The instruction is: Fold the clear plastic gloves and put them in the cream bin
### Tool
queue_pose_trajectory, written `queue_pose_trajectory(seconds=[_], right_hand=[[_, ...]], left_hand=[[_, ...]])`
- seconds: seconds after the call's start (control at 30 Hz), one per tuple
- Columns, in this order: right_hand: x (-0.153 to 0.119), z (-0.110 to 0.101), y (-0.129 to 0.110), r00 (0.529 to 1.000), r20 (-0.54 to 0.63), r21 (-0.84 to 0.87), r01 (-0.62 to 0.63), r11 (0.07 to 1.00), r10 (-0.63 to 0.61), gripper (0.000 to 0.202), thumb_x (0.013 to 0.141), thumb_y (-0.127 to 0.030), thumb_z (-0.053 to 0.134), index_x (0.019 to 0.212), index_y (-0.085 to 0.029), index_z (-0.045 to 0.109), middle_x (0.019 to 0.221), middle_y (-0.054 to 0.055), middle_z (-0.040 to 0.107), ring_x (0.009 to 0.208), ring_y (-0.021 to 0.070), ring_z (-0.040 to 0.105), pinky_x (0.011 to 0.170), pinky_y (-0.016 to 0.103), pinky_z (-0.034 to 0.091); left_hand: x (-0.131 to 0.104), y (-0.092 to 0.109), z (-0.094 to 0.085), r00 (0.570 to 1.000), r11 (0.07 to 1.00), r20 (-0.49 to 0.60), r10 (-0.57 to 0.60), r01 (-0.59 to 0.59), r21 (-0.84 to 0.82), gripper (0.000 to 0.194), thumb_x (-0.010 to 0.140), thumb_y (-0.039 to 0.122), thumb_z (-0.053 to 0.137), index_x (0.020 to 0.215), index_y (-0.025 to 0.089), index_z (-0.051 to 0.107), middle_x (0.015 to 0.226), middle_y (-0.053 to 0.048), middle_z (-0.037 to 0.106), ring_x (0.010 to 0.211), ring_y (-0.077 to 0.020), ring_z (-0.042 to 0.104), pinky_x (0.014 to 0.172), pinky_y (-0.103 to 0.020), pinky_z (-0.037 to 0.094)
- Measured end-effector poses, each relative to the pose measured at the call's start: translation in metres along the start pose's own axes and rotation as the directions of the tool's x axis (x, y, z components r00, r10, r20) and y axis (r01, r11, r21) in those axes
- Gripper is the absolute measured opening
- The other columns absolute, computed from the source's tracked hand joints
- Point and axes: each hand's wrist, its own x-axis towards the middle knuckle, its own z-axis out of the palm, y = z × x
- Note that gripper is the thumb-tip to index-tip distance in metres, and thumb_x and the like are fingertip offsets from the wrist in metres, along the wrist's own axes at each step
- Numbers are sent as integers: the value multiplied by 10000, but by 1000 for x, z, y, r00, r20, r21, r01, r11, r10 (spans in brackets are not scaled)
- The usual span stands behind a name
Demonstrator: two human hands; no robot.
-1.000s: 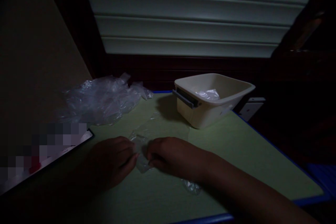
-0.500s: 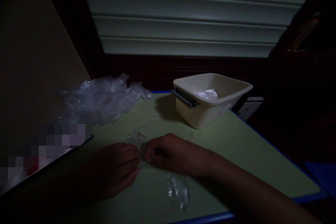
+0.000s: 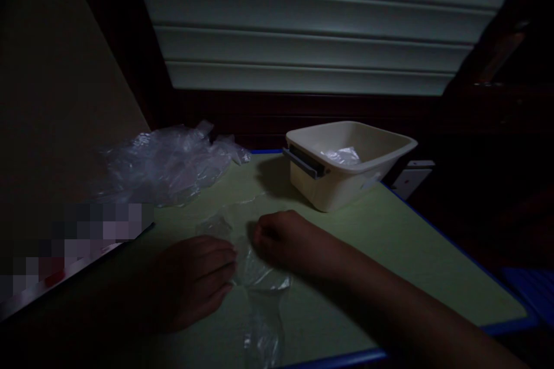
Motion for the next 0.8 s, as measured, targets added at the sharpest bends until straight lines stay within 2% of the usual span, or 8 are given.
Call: queue_pose_trajectory(seconds=[0.07, 0.17, 0.33, 0.5, 0.63, 0.8], right_hand=[[0, 1, -2, 997, 78, 122, 1, 993, -11, 112, 823, -149, 462, 755, -142, 551, 617, -22, 523, 542, 90, 479, 517, 199, 378], [-2, -1, -5, 988, 137, 176, 49, 983, -74, 89, 820, -147, 491, 773, -134, 565, 677, -16, 538, 607, 89, 490, 575, 200, 398], [-10, -11, -13, 956, 272, 108, 83, 991, -110, 78, 808, -134, 539, 849, -126, 605, 754, -5, 572, 673, 95, 518, 629, 205, 416], [-18, -19, -18, 880, 456, -29, 162, 986, -131, 208, 720, -148, 682, 919, -128, 624, 828, 11, 584, 733, 117, 555, 643, 202, 435], [-19, -18, -20, 869, 473, -110, 221, 969, -145, 314, 674, -109, 722, 967, -111, 610, 916, 39, 590, 748, 116, 559, 645, 190, 433], [-20, -15, -23, 887, 416, -164, 288, 943, -199, 266, 699, -85, 689, 949, -126, 604, 930, 41, 576, 763, 120, 539, 658, 200, 428]], left_hand=[[-1, 0, 1, 1000, 1000, 18, 11, -11, -14, 179, 861, 165, 437, 773, 133, 590, 771, -59, 614, 742, -188, 553, 680, -327, 468], [-2, -1, 3, 999, 1000, 44, -1, 2, -17, 174, 849, 168, 456, 730, 136, 579, 721, -43, 594, 693, -176, 541, 645, -313, 462], [-2, -2, 2, 997, 1000, 75, 10, -8, -28, 177, 854, 168, 455, 754, 127, 595, 719, -56, 594, 706, -179, 548, 658, -308, 465], [-2, -2, 0, 996, 1000, 87, 14, -12, -25, 199, 875, 164, 433, 775, 124, 601, 721, -64, 591, 705, -182, 542, 625, -296, 458], [0, -1, -2, 996, 1000, 89, 13, -11, -14, 190, 869, 162, 457, 752, 122, 601, 697, -51, 570, 672, -174, 526, 582, -286, 430], [1, -1, -3, 993, 1000, 115, 9, -6, -25, 166, 848, 157, 483, 738, 117, 601, 698, -41, 565, 660, -171, 518, 561, -285, 419]])
